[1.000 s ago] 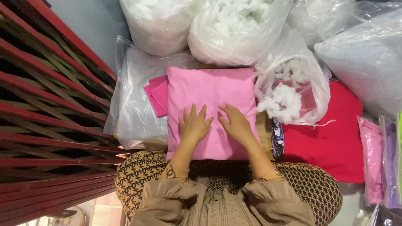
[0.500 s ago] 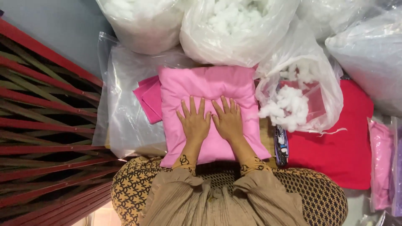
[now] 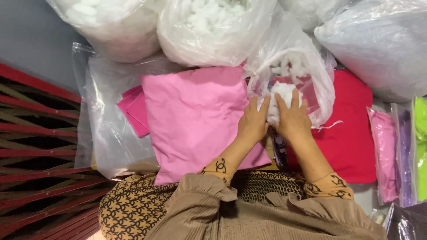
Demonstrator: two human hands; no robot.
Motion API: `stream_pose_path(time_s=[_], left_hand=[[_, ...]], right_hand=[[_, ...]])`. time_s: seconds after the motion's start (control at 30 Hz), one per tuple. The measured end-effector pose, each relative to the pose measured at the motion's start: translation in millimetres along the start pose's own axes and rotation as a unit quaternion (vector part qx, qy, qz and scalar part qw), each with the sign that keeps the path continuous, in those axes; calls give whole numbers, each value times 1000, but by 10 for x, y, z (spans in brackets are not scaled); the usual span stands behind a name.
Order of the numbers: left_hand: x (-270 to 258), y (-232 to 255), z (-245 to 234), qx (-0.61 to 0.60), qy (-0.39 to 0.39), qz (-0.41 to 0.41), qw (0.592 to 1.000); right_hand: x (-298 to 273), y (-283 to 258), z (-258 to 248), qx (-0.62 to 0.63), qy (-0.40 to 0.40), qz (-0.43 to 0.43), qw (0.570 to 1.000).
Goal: The person is stuffing a pink fabric cover with white fiberfill to create a pillow, smoothing the contents, and then inserting the finished pillow into a clear plastic bag for packaging.
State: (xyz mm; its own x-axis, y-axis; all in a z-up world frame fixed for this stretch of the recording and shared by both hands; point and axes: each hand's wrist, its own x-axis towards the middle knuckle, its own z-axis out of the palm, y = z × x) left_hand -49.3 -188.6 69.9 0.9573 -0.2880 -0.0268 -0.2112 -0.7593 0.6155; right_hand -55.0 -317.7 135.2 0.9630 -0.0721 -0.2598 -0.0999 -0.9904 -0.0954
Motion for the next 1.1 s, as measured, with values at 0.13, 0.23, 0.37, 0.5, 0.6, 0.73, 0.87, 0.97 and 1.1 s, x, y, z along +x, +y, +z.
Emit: stream_pose_path(time_s=[0.13,0.23,0.37,0.5,0.6,0.73,0.87,0.97,1.1], left_hand=[[631,-250,781,58,16,22,998],[996,-108,712,72,-12,30,997],[1045,313,-60,30,113,90,989],[888,167,-278,65,12,76,995],[259,157,-816,-83,77,49,992],[-391,-759,-763,32,224,-9,974],[-858,-1404,-656,255,211,-199,923],[-909,-1520,-725,194,146,-239,940],[-962,-1420,-1133,160,308,-279,896]], right_hand=[[550,753,885,20,-7,10,1000],[615,707,632,-1,95,-14,995],[364,320,-56,146,223,-55,962],[237,289,-123,179,195,-43,963],[48,92,-191,66,364,-137,919],[-39,-472,402,173,254,-209,928],[-36,-971,1078,126,84,-183,971],[-43,-1104,1437,127,68,-123,982],[-160,-1195,1339,315,275,-24,908]])
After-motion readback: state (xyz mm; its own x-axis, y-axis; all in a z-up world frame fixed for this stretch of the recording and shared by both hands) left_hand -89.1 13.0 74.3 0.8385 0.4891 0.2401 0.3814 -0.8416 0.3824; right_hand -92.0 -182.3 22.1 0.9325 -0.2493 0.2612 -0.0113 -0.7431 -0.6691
